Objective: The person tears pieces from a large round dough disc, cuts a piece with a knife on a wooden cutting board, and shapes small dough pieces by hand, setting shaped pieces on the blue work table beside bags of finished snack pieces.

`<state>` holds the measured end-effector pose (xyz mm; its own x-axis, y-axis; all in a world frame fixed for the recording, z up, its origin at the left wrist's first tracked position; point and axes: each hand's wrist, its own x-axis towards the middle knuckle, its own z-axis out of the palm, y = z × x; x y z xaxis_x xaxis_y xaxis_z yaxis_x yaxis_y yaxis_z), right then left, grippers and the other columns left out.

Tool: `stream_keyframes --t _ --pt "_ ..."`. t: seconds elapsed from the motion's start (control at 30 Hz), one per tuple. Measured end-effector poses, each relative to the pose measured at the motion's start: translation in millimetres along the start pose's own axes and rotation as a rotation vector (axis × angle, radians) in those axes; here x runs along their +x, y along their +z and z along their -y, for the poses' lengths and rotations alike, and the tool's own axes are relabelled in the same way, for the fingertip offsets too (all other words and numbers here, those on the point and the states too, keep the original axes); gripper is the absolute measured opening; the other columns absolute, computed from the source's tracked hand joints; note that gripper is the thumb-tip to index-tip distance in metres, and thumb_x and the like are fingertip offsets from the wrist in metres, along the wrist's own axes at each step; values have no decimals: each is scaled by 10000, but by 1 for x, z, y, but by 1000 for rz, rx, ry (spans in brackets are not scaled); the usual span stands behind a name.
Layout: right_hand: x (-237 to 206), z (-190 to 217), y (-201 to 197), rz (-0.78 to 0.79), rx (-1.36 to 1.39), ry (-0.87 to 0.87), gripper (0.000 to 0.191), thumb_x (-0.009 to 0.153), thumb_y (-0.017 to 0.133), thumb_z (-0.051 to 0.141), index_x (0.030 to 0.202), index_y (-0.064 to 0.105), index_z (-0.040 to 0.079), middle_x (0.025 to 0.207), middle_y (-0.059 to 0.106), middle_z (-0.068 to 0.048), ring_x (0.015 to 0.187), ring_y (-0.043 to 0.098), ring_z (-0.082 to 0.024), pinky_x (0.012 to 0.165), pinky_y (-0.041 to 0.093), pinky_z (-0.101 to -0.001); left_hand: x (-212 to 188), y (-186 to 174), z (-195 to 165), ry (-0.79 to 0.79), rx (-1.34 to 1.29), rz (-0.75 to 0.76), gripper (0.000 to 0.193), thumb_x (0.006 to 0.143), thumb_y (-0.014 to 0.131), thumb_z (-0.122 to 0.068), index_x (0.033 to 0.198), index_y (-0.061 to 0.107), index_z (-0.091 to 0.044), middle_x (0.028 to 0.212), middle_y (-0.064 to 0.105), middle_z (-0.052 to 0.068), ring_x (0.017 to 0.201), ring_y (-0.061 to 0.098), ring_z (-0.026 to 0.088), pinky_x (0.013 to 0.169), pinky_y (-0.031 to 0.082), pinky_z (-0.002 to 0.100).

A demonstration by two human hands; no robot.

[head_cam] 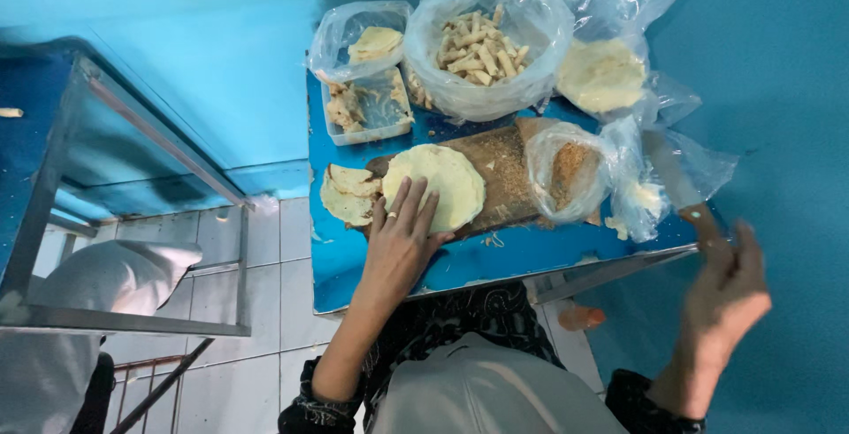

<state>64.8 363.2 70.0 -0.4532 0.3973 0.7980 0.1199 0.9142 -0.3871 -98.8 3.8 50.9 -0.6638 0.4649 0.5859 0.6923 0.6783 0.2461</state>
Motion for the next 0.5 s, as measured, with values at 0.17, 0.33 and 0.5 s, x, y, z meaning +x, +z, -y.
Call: stream_keyframes --t 0.17,0.33,0.5 --pt "-3 25 -17 -52 494 271 227 1188 548 144 1279 630 -47 958 652 -170 729 567 -145 629 444 -284 -8 -2 3 20 8 -57 490 903 726 -411 1260 695 -77 1364 621 133 1345 535 316 1112 377 618" --pt "-3 66 -21 156 1060 269 396 1082 657 196 1436 574 38 906 687 -83 653 658 -89 618 599 -266 -18 1 2 57 -10 -113 421 916 755 -346 1215 706 -53 1297 645 134 1274 570 304 1111 396 604" --pt "-6 109 20 654 600 186 273 1009 651 56 1282 646 41 902 744 -138 669 707 -153 602 586 -320 -17 1 6 72 -8 -123 412 912 770 -319 1205 702 -38 1282 651 130 1246 584 303 1104 408 589"
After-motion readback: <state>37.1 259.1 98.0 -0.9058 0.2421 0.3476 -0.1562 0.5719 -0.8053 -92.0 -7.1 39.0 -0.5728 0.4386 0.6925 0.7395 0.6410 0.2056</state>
